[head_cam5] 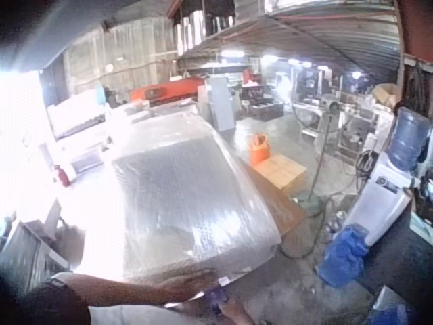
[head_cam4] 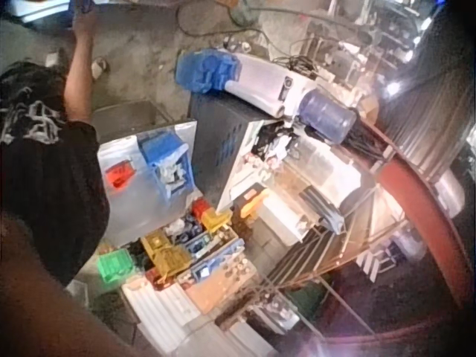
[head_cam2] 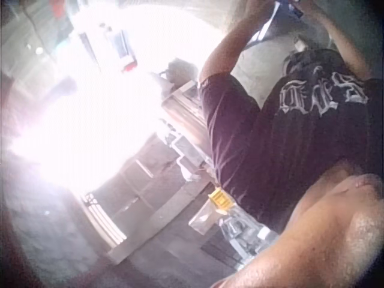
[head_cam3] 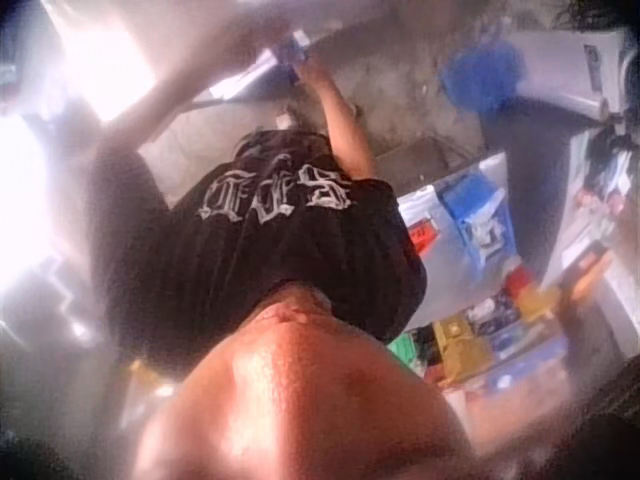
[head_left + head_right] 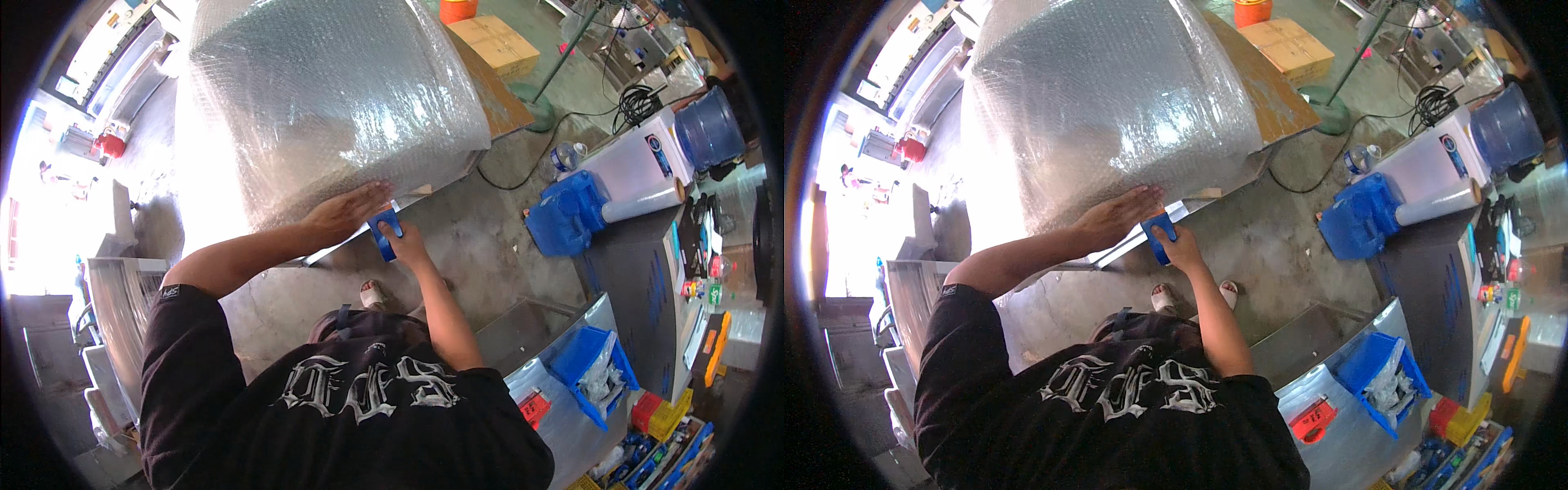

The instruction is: The person wraps a small item in bubble wrap and secures it with tape, then moves to a larger metal object and wraps it with bubble wrap and tape. The person uses a tape dispenser to secure the wrapping material.

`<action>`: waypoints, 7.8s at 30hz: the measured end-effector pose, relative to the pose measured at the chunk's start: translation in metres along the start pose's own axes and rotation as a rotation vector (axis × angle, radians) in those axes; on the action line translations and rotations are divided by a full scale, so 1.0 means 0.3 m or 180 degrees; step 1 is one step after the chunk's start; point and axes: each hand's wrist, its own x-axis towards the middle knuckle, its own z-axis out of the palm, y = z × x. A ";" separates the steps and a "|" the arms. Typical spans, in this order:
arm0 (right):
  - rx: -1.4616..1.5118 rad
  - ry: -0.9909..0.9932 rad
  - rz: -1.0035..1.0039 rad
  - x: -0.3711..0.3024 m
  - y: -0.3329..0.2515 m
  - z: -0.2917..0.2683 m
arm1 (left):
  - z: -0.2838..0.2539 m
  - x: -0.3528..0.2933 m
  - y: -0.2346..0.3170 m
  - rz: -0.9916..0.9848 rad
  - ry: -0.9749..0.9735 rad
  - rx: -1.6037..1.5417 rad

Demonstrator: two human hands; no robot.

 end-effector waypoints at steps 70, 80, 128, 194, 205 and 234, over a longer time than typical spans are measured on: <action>-0.0149 -0.0391 0.0249 -0.060 0.000 0.390 | 0.250 -0.493 0.451 -0.2955 0.2229 -0.4593; -0.3878 -0.0862 0.0743 -0.072 -0.065 0.376 | 0.359 -0.342 0.293 -0.1573 0.0821 -0.2130; -0.4314 -0.2720 -0.5763 0.352 -0.749 0.206 | -0.070 -0.038 0.092 -0.7248 0.9485 -0.2539; -0.3054 -0.1660 -0.6182 0.512 -1.298 0.269 | 0.247 -0.038 0.097 -0.8181 0.6597 -0.1426; -0.4365 0.0010 -0.3114 1.438 -1.807 0.163 | 0.232 -0.028 0.088 -0.7766 0.6903 -0.1961; -0.3866 -0.1190 0.0471 -0.148 -1.030 0.486 | 0.330 0.054 0.310 0.5445 1.0245 -0.7268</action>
